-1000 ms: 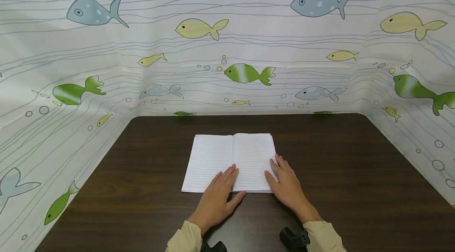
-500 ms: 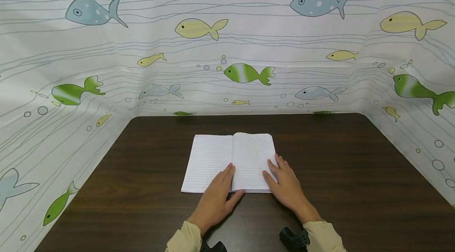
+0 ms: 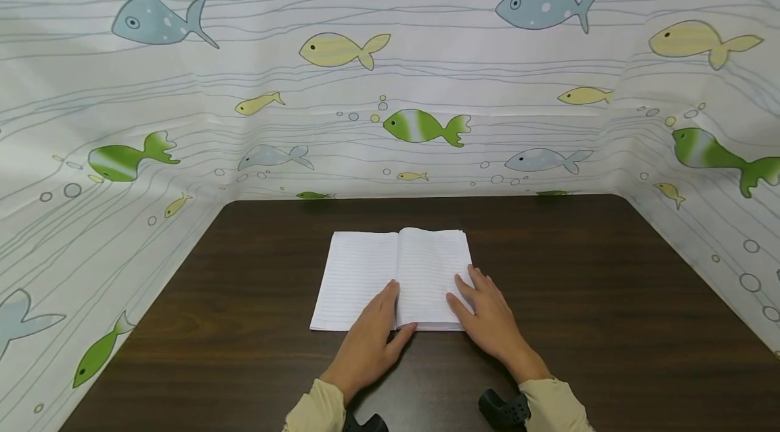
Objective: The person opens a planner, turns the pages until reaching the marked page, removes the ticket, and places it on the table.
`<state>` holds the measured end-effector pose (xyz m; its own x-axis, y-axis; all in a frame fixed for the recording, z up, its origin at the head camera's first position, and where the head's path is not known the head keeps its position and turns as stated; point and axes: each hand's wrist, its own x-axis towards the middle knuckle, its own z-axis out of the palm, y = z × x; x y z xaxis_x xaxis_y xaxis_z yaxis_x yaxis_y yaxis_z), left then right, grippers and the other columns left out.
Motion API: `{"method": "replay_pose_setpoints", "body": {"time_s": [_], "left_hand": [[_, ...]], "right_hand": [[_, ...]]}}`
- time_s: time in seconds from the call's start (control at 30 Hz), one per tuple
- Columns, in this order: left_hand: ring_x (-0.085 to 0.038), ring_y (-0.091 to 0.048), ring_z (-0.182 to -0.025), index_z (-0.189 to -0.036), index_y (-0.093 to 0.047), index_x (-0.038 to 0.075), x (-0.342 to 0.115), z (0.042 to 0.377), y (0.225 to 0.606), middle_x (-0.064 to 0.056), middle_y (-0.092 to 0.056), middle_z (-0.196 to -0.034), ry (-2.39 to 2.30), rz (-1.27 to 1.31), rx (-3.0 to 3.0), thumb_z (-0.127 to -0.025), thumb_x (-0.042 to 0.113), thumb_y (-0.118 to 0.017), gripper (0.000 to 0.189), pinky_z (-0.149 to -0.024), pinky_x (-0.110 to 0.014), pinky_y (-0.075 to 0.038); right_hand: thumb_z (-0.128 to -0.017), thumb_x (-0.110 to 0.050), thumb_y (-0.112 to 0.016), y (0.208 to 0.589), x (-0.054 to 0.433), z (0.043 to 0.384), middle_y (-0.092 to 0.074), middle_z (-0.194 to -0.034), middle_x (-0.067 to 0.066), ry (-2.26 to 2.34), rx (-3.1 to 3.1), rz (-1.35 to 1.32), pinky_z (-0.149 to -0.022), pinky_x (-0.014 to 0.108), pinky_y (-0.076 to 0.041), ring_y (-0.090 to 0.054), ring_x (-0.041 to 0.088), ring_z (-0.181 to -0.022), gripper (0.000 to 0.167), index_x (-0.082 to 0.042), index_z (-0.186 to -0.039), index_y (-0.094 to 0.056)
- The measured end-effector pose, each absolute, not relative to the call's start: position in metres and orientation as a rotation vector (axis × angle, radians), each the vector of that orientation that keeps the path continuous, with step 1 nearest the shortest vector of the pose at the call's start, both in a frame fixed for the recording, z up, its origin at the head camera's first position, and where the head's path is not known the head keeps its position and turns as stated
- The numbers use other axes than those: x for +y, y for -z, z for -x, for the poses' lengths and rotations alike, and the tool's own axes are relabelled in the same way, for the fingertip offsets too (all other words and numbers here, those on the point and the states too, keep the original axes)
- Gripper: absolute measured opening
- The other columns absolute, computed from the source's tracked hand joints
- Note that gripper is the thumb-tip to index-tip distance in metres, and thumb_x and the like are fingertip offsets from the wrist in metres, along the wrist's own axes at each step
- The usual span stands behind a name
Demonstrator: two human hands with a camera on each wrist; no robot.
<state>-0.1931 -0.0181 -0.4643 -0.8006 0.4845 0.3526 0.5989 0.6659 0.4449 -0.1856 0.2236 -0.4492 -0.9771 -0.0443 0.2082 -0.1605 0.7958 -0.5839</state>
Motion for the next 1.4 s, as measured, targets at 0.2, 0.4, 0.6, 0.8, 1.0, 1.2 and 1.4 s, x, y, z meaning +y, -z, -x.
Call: {"method": "replay_pose_setpoints", "body": {"time_s": [0.2, 0.4, 0.6, 0.8, 1.0, 1.2, 1.4], "left_hand": [[-0.034, -0.039, -0.149, -0.155, -0.035, -0.009, -0.018, 0.192, 0.464, -0.023, -0.040, -0.160, 0.855, 0.868, -2.685, -0.104, 0.031, -0.063, 0.070, -0.120, -0.049, -0.034], [-0.034, -0.038, -0.150, -0.156, -0.033, -0.010, -0.018, 0.191, 0.463, -0.024, -0.039, -0.161, 0.896, 0.852, -2.677, -0.104, 0.027, -0.063, 0.070, -0.121, -0.049, -0.033], [-0.034, -0.037, -0.150, -0.156, -0.030, -0.010, -0.017, 0.192, 0.464, -0.024, -0.037, -0.161, 0.950, 0.827, -2.654, -0.104, 0.025, -0.061, 0.070, -0.120, -0.050, -0.033], [-0.031, -0.046, -0.144, -0.159, -0.026, -0.005, -0.016, 0.193, 0.463, -0.022, -0.040, -0.159, 1.084, 0.754, -2.605, -0.107, 0.031, -0.057, 0.071, -0.115, -0.049, -0.041], [-0.035, -0.063, -0.124, -0.155, -0.029, -0.004, -0.014, 0.194, 0.460, -0.024, -0.050, -0.145, 1.211, 0.476, -2.447, -0.102, 0.019, -0.063, 0.067, -0.099, -0.051, -0.054], [-0.047, -0.040, -0.142, -0.161, -0.015, -0.007, -0.018, 0.198, 0.458, -0.032, -0.027, -0.159, 0.949, 0.252, -2.330, -0.083, -0.001, -0.078, 0.100, -0.117, -0.057, -0.035], [-0.047, -0.027, -0.151, -0.156, -0.033, -0.006, -0.021, 0.201, 0.459, -0.033, -0.023, -0.163, 0.709, 0.400, -2.335, -0.075, -0.008, -0.082, 0.095, -0.124, -0.057, -0.020]], "right_hand": [[-0.108, -0.037, -0.051, 0.451, 0.223, 0.185, -0.035, -0.162, 0.026, -0.966, -2.768, -0.160, -0.124, 0.062, -0.016, -0.026, 0.043, -0.153, 0.057, 0.004, -0.148, -0.052], [-0.114, -0.038, -0.030, 0.450, 0.224, 0.186, -0.032, -0.165, 0.019, -1.101, -2.713, -0.111, -0.125, 0.059, -0.014, -0.025, 0.041, -0.154, 0.061, 0.001, -0.160, -0.032], [-0.115, -0.041, -0.023, 0.446, 0.225, 0.185, -0.025, -0.168, 0.017, -1.236, -2.676, -0.039, -0.122, 0.065, -0.016, -0.022, 0.043, -0.154, 0.063, -0.003, -0.165, -0.019], [-0.107, -0.018, -0.052, 0.450, 0.224, 0.186, -0.040, -0.159, 0.024, -1.016, -2.701, -0.146, -0.123, 0.059, -0.022, -0.034, 0.043, -0.150, 0.052, 0.007, -0.152, -0.044], [-0.101, -0.018, -0.062, 0.452, 0.222, 0.187, -0.040, -0.160, 0.023, -0.939, -2.755, -0.134, -0.123, 0.060, -0.020, -0.032, 0.041, -0.151, 0.054, 0.005, -0.149, -0.051], [-0.101, -0.017, -0.062, 0.452, 0.222, 0.187, -0.039, -0.161, 0.022, -0.943, -2.762, -0.126, -0.123, 0.061, -0.019, -0.031, 0.041, -0.152, 0.052, 0.004, -0.147, -0.053], [-0.101, -0.017, -0.062, 0.451, 0.223, 0.187, -0.040, -0.160, 0.023, -0.941, -2.756, -0.135, -0.123, 0.060, -0.020, -0.031, 0.042, -0.151, 0.049, 0.004, -0.145, -0.056]]}}
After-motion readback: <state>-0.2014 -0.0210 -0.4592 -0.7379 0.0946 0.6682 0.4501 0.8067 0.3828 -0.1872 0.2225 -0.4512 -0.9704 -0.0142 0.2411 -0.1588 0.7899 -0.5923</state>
